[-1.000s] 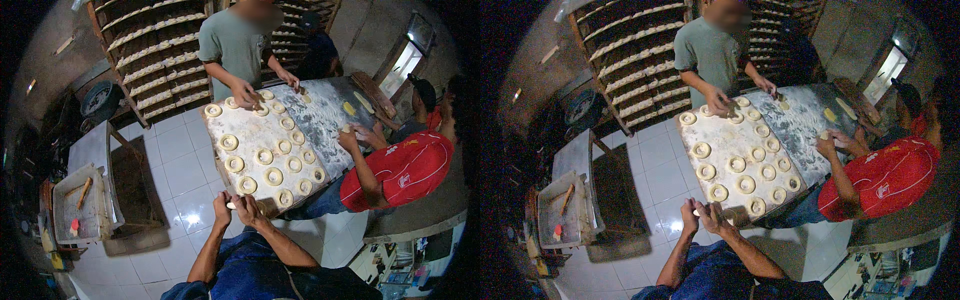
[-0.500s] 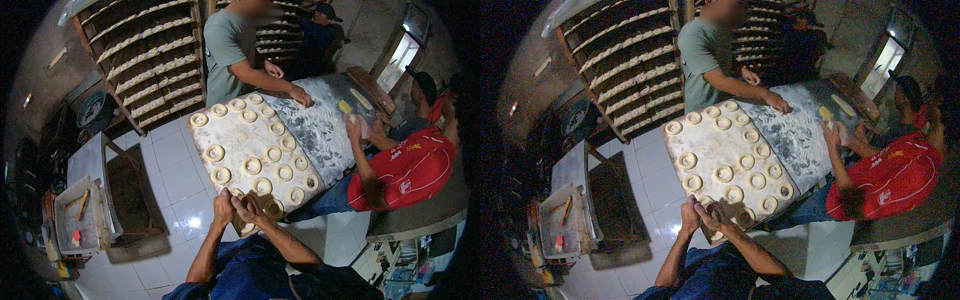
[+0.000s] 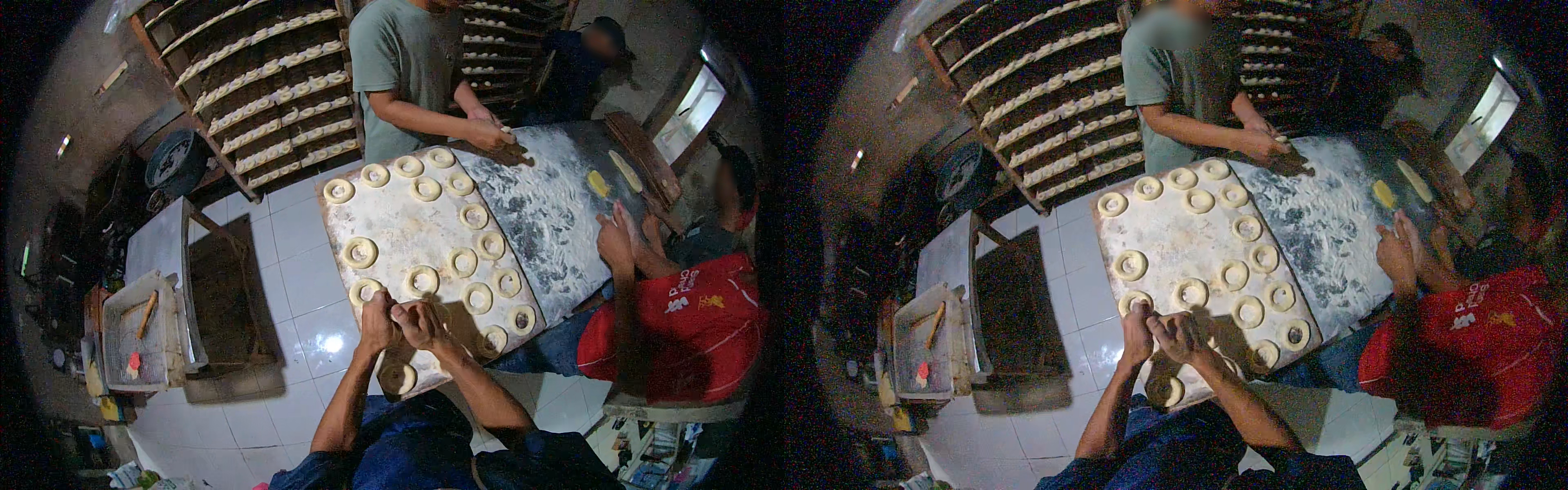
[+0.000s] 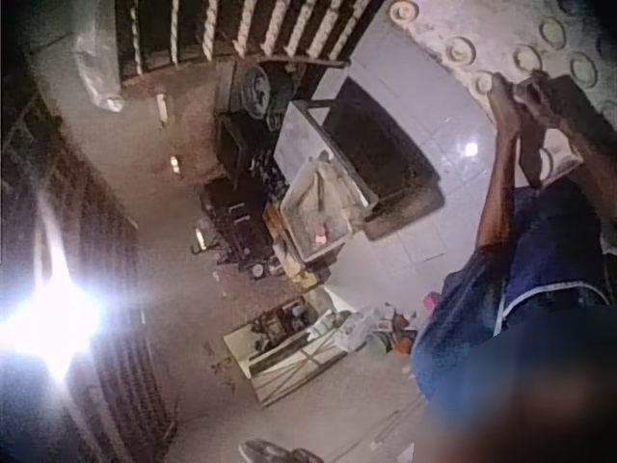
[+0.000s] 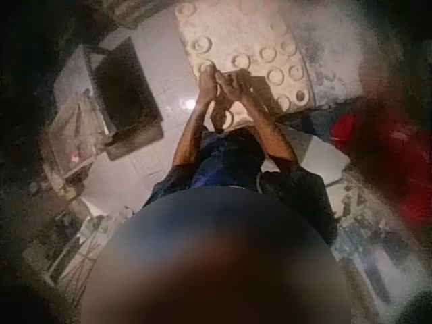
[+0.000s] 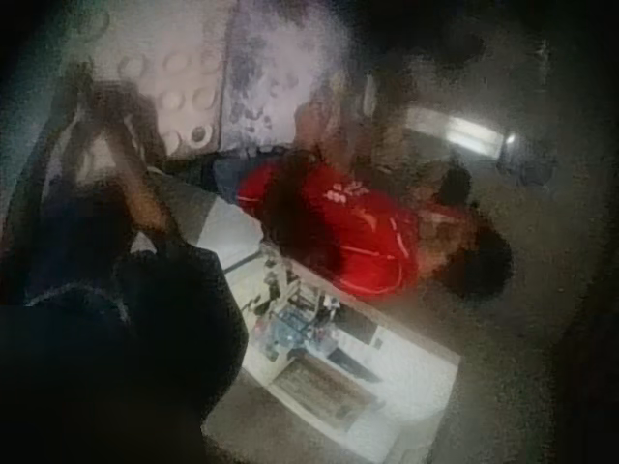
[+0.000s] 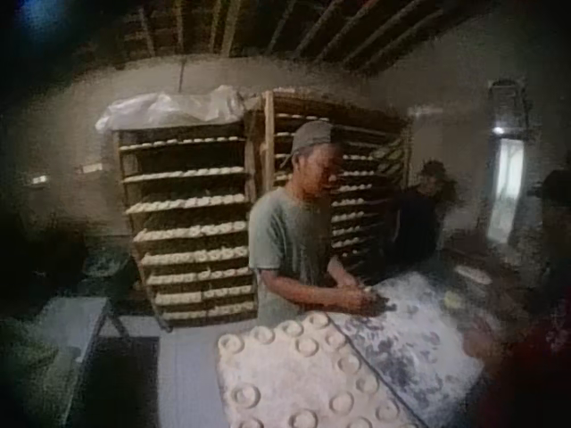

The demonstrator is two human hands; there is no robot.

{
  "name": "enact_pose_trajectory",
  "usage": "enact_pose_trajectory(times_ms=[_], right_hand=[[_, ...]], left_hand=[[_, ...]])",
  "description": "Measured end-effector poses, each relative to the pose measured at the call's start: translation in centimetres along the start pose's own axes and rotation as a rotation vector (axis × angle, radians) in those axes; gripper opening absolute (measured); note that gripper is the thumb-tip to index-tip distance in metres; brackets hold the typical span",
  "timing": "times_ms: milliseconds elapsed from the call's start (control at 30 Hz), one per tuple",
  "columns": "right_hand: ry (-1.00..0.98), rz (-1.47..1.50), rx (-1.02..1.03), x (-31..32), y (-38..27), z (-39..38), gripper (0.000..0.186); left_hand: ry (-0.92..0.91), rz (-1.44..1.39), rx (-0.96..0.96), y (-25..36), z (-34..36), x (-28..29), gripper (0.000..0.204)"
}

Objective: The person shapes small dough pieces into ring forms by hand and places them on a floured wooden board. Other workers are also shaping dough nearby. The person occasionally moves around the workspace to retrieve dough and continues forming rings.

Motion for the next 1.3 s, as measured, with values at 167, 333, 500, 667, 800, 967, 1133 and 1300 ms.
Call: enact_pose_trajectory(times_ms=[167,333,500,667,800,967,1133,1300], right_hand=[[-0.002,0.201,-0.126,0.9,0.6,2.7,0.040],[0.081,0.773,-0.373,1.0,2.5,3.9,0.047],[0.110,0.211,-0.197,5.8,4.2,9.0,0.032],[0.268,-0.255,-0.600,5.3,12.4,9.0,0.078],[0.249,0.042,-0.548,4.7,8.5,3.1,0.077],[0.196,0.119,-0.492,3.3,3.8,-3.4,0.043],[0.189,0.152,-0.413,2.6,-0.2,-7.0,0.035],[0.253,0.186,-0.501,2.4,-1.2,-10.5,0.029]], left_hand=[[0.226,-0.838,-0.023,-3.2,3.3,0.6,0.041],[0.063,-0.194,0.002,-2.3,5.9,0.8,0.048],[0.231,-0.279,0.064,1.9,12.0,2.1,0.050],[0.219,0.732,0.028,-4.3,19.0,0.0,0.028],[0.171,0.885,0.008,-4.0,18.3,2.2,0.025],[-0.021,0.807,-0.130,-4.8,18.6,0.4,0.027],[0.056,0.763,-0.172,-3.8,17.3,0.4,0.027],[-0.192,0.881,-0.380,0.3,13.4,-1.1,0.061]])
Point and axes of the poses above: each hand's wrist, its own z-axis towards the middle knuckle, its own x-axis out of the back of the hand, y = z × x, the point moved 5 cm from there along z, towards the middle knuckle, and after that the axes turned 6 degrees about -y, right-handed, at the moved point
